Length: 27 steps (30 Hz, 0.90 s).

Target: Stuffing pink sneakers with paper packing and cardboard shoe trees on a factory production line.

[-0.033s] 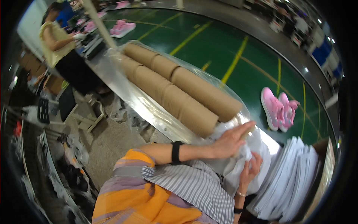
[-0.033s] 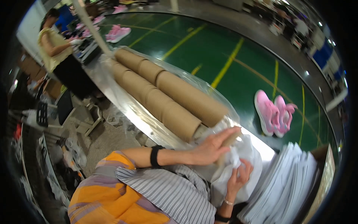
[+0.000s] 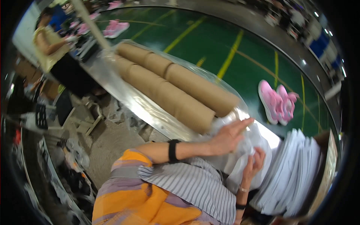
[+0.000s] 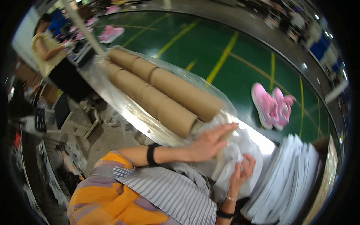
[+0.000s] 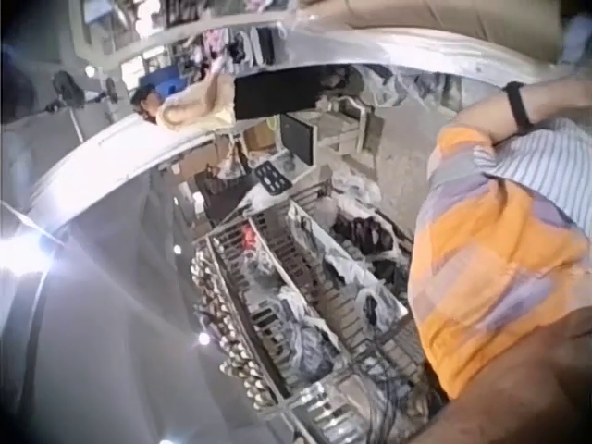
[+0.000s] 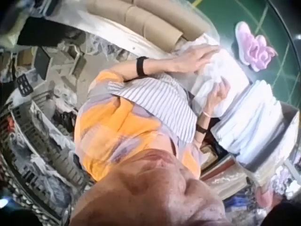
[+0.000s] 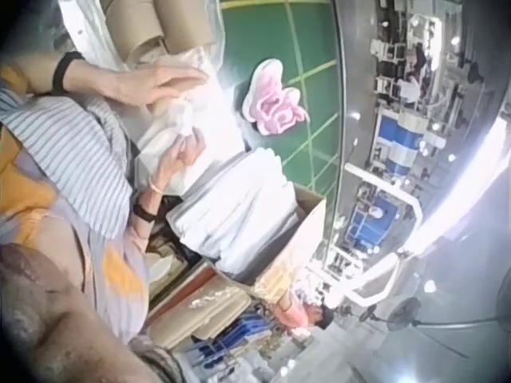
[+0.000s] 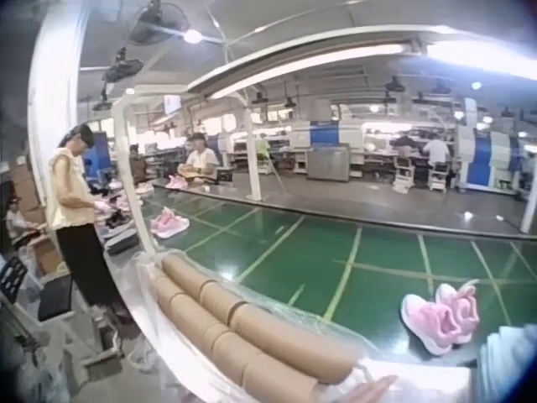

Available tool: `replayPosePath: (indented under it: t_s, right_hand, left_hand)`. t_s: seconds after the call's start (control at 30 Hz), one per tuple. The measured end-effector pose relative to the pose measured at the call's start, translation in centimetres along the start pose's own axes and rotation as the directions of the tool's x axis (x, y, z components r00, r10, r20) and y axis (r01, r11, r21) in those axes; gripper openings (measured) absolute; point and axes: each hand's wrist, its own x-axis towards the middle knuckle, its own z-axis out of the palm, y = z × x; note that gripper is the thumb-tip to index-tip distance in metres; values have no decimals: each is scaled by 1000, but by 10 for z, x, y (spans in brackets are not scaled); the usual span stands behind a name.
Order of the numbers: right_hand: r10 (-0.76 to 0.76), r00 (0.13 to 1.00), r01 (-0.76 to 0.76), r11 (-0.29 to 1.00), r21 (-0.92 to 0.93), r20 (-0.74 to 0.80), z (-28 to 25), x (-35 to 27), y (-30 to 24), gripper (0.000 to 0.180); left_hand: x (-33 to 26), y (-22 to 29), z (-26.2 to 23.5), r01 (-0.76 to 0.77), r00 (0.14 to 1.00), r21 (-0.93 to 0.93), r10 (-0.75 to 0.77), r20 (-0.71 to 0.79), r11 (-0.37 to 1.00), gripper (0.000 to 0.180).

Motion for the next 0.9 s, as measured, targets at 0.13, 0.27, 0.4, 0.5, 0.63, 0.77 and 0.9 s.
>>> replayPosePath:
  t_s: [0.13, 0.27, 0.4, 0.5, 0.63, 0.77, 0.9]
  right_hand:
    - [297, 954, -275, 915, 294, -33, -5, 30, -16, 16]
    - [344, 939, -309, 811, 497, 22, 8, 38, -15, 9]
    - [70, 981, -111, 967, 228, 181, 2, 24, -31, 18]
    - [-126, 949, 162, 981, -103, 290, 14, -4, -17, 26]
    - [-85, 952, 125, 985, -119, 293, 14, -11, 17, 16]
    - [278, 960, -255, 793, 554, 43, 9, 12, 7, 5]
    - [394, 914, -213, 676, 706, -101, 12, 33, -4, 14]
  left_hand:
    - [-2, 3, -14, 177, 967, 79, -188, 173, 981, 18]
    - [8, 13, -19, 262, 902, 53, -264, 340, 964, 22]
    - [7, 7, -28, 292, 911, 33, -289, 295, 956, 19]
    - [5, 4, -35, 301, 917, 21, -295, 267, 953, 18]
    - [5, 10, -38, 321, 904, 25, -314, 290, 947, 18]
    - [0, 21, -36, 333, 845, 128, -356, 399, 934, 19]
    - [0, 31, -16, 249, 745, 255, -353, 566, 934, 41]
